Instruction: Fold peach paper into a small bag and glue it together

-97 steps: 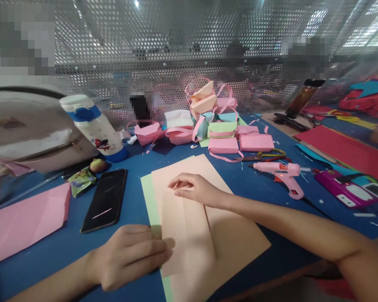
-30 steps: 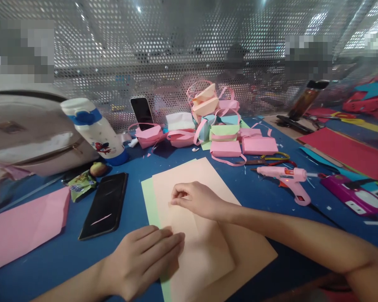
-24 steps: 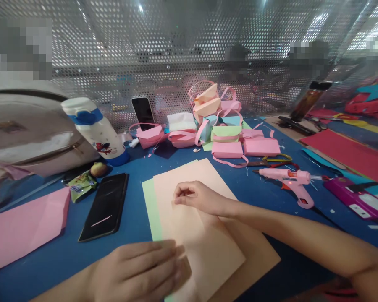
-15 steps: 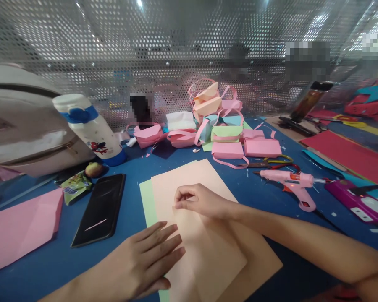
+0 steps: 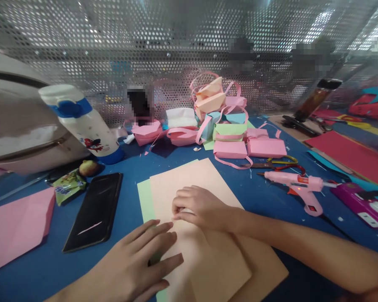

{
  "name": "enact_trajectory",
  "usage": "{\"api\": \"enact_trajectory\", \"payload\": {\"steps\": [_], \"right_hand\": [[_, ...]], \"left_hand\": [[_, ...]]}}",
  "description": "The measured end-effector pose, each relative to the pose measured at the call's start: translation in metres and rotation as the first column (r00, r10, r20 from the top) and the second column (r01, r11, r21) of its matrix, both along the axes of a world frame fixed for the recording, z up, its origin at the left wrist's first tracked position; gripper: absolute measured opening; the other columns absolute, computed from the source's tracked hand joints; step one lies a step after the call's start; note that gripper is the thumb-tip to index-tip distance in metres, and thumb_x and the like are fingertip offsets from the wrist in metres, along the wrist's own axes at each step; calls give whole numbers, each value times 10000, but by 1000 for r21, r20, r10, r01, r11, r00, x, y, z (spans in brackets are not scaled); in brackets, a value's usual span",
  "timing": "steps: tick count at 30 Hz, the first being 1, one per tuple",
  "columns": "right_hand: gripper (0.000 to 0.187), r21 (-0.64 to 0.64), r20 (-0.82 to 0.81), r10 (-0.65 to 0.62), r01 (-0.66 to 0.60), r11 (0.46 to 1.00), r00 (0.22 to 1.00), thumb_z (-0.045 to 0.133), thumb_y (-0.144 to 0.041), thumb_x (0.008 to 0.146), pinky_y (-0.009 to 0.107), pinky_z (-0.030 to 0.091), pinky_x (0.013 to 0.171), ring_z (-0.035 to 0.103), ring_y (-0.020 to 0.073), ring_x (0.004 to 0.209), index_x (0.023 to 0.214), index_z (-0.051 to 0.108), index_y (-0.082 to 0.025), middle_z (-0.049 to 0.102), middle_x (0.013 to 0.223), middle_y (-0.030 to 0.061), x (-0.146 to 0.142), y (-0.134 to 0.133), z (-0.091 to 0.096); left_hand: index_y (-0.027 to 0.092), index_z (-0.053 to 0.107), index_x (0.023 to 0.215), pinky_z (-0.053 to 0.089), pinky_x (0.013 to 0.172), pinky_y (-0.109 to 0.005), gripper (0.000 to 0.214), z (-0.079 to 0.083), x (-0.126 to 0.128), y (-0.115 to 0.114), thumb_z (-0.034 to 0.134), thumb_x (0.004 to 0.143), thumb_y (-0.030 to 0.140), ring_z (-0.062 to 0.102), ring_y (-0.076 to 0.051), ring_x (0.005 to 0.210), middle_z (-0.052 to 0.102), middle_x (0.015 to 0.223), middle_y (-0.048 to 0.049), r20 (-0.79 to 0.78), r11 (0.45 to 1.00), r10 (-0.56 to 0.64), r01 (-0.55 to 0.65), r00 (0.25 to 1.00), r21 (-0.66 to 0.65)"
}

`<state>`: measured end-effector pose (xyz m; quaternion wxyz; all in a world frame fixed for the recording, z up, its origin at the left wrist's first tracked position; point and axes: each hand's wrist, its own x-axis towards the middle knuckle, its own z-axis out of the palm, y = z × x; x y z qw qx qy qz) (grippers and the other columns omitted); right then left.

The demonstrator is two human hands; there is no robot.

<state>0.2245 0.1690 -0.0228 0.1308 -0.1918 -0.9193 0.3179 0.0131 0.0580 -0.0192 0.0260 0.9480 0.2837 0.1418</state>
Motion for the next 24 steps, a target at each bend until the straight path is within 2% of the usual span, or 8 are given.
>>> {"api": "enact_trajectory", "payload": {"steps": [6,15,21,24], "right_hand": [[110,29,5,-12,12,999,1000,546,-237,978,303,361,798,530,161,828,879,565,-192,625,884,-1,0,-2,-5],[103,44,-9,-15,16,999,1000,620,-244,947,295,355,800,527,157,832,877,571,-187,625,874,-11,-1,-1,-9],[122,54,-35,6,-4,999,999,603,-276,959,303,361,803,525,168,823,878,577,-189,628,870,-5,0,0,-10],[135,87,-30,16,-13,996,999,608,-277,958,298,358,797,512,164,819,869,567,-186,616,856,-13,1,0,-9]], "left_hand": [[230,618,1199,487,1001,-519,322,-6,-1,0,622,909,371,599,-305,1138,655,1121,-82,37,1000,2,-2,999,6],[232,619,1196,421,1073,-487,303,-3,1,-1,628,914,340,607,-254,1108,646,1123,-61,38,1000,16,-16,999,-5],[242,617,1220,435,1064,-486,293,-3,-1,1,575,944,330,596,-259,1152,641,1231,-64,18,1000,-7,7,1000,-3],[209,618,1232,431,1089,-449,291,-1,-1,3,512,980,310,570,-247,1225,628,1320,-54,-9,998,-60,60,998,-1]]}}
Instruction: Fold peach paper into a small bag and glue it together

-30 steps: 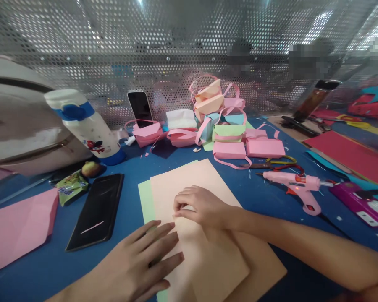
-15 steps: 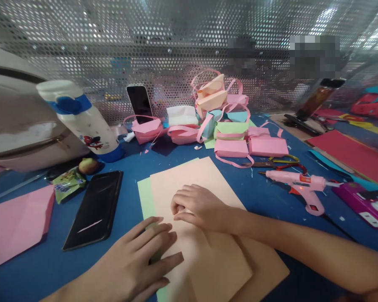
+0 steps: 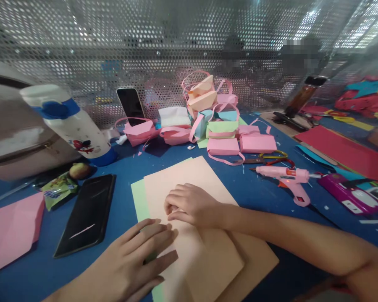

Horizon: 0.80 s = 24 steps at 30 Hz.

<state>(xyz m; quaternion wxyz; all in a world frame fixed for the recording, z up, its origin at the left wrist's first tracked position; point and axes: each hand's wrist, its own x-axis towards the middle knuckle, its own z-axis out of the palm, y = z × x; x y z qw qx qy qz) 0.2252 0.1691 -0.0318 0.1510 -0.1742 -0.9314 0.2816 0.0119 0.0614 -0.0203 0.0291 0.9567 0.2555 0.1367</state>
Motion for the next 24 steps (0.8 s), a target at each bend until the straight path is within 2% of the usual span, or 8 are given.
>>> {"api": "enact_trajectory", "payload": {"steps": [4,8,11,14,17,20,24], "right_hand": [[141,105,53,5,-10,994,999,591,-290,970,299,356,799,492,168,836,888,552,-182,611,907,3,1,-1,0],[150,240,82,-14,-7,971,997,603,-316,962,311,353,795,477,185,862,940,549,-177,606,964,26,1,0,-6],[153,295,92,-27,-2,956,995,611,-316,958,315,352,796,470,187,870,955,547,-177,606,983,25,1,-1,-9],[129,325,116,-28,-11,945,993,602,-297,964,318,353,801,465,185,885,968,545,-181,605,1000,22,1,-2,-9],[134,353,134,-30,-20,935,990,606,-300,961,320,355,793,466,189,892,971,545,-182,601,1002,25,1,-3,-8],[143,372,148,-32,-25,928,989,607,-310,961,319,355,785,470,194,889,967,547,-181,600,998,29,2,-3,-7],[139,381,151,-31,-29,924,988,604,-308,963,318,354,788,472,194,886,965,548,-180,599,994,29,2,-2,-7]], "left_hand": [[146,609,1258,424,1114,-410,317,3,0,3,439,1014,257,566,-227,1254,629,1356,-65,7,997,-75,74,997,14],[104,592,1272,404,1133,-429,322,2,3,3,462,1005,228,574,-232,1256,648,1330,-97,21,996,-90,89,996,28],[90,498,1389,375,1151,-444,489,1,8,-1,495,996,382,556,-252,1282,604,1386,-108,-63,993,-104,107,993,47],[123,416,1463,277,1203,-432,635,5,17,-6,447,977,531,457,-245,1377,470,1512,-76,-165,980,-185,194,969,41],[128,444,1445,221,1224,-384,582,12,25,-10,386,1007,506,405,-205,1413,449,1527,-46,-179,963,-257,267,950,30],[126,459,1434,251,1211,-350,496,18,32,-13,363,1036,406,437,-181,1387,497,1494,-30,-168,955,-285,293,944,30],[167,491,1417,301,1186,-361,437,11,36,-18,382,1037,352,487,-193,1344,548,1453,-35,-155,958,-270,281,950,54]]}}
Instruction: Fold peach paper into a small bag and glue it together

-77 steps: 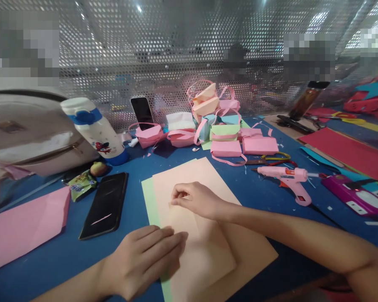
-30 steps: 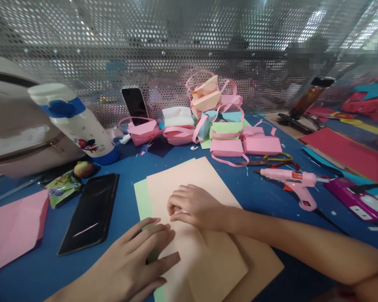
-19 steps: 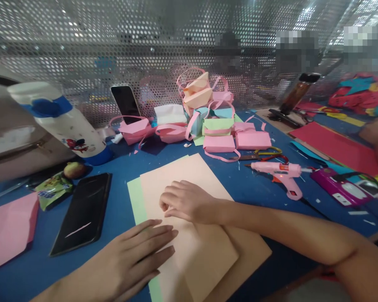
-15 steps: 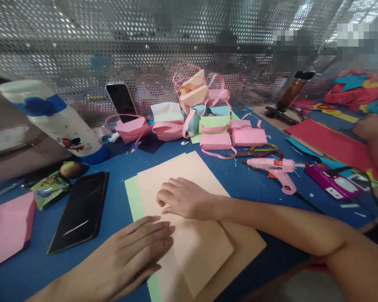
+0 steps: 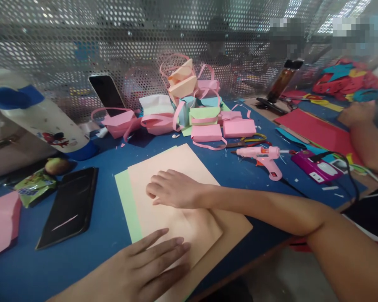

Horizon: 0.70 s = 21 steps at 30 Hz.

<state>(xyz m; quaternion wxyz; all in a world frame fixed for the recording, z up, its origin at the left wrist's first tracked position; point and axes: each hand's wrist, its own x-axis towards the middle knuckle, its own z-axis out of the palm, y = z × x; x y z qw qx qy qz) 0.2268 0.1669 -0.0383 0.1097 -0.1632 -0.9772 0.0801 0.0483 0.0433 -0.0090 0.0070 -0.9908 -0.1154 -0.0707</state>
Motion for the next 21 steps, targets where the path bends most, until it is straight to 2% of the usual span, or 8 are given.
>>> {"api": "enact_trajectory", "payload": {"steps": [4,6,8,10,13,15,18,21], "right_hand": [[147,2,-7,-2,2,1000,1000,611,-314,959,318,353,783,474,193,883,962,544,-183,600,992,26,0,0,-1],[147,-4,-9,-2,2,1000,1000,605,-317,962,319,352,784,475,194,888,965,542,-184,602,999,29,0,0,-1],[143,-12,-7,-2,2,1000,1000,599,-316,966,321,351,783,476,196,888,964,542,-185,605,1003,33,0,0,-1],[141,-13,-8,0,0,1000,1000,595,-316,968,324,352,783,474,197,886,963,544,-184,605,1002,34,0,0,-1],[134,-16,-15,2,-2,1000,1000,583,-310,973,326,354,783,469,195,883,966,544,-182,603,998,32,0,0,-1],[128,-21,-19,1,-1,1000,1000,575,-304,977,327,356,788,464,193,885,967,545,-181,600,998,30,-1,0,-1],[119,-43,-22,-7,6,999,1000,565,-294,981,325,359,796,460,189,887,959,545,-179,596,992,26,-1,-1,-2],[108,-73,-26,-8,6,997,1000,543,-285,990,324,366,812,459,183,894,965,548,-180,598,1002,27,0,-1,-1]], "left_hand": [[215,496,1418,339,1161,-377,440,-23,1,-6,386,1032,395,522,-208,1304,587,1408,-45,94,1000,10,-10,996,0],[225,479,1432,319,1172,-396,427,-30,0,-6,355,1043,351,502,-212,1323,585,1409,-40,165,999,33,-33,986,-2],[202,458,1447,292,1189,-387,437,-28,-1,-3,326,1050,327,469,-201,1352,559,1440,-32,142,999,20,-16,990,-27],[148,475,1427,246,1212,-357,435,-16,-2,1,325,1051,306,462,-179,1355,560,1441,-23,72,998,-2,7,997,-67],[191,485,1421,121,1242,-406,402,4,-5,7,357,1044,244,465,-157,1355,563,1438,4,-3,994,11,-12,1000,-110],[250,490,1421,127,1234,-475,402,10,-7,10,401,1031,288,461,-193,1365,556,1441,-10,7,991,29,-28,1000,-133],[337,480,1425,229,1192,-557,439,6,-10,12,489,988,381,402,-282,1410,513,1474,-37,33,988,56,-51,998,-149],[376,448,1442,271,1158,-604,473,-8,-11,11,514,974,373,335,-328,1444,460,1515,-43,61,991,65,-57,996,-121]]}}
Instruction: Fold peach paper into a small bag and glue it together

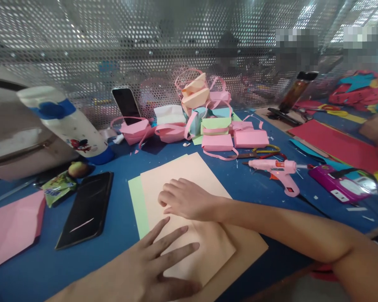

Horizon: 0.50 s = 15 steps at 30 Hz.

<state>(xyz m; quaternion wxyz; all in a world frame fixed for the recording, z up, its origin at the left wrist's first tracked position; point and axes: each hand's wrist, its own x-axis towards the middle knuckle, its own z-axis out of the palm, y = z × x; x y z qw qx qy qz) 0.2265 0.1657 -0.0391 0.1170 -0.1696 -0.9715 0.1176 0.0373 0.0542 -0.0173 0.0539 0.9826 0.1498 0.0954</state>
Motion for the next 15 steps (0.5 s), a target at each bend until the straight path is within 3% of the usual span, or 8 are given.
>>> {"api": "enact_trajectory", "payload": {"steps": [4,12,15], "right_hand": [[95,-14,-21,9,-10,1000,1000,521,-274,998,325,372,823,461,181,900,990,552,-184,605,1018,27,2,-2,3],[125,-32,-32,16,-17,999,999,512,-279,1001,331,397,828,494,189,901,982,578,-174,629,1012,47,1,1,4],[198,-58,-38,-3,1,998,999,529,-334,993,364,426,874,545,210,962,1038,613,-160,653,1061,75,6,-11,11]], "left_hand": [[410,444,1436,293,1151,-605,465,-10,1,-2,510,977,377,332,-324,1446,433,1537,-24,7,999,9,-10,1000,44],[419,483,1406,236,1184,-592,458,-8,0,0,563,957,377,345,-299,1445,469,1514,-4,37,998,13,-16,999,67],[428,478,1407,234,1184,-594,456,-8,0,0,556,960,390,365,-299,1433,466,1516,0,68,996,14,-20,998,87]]}}
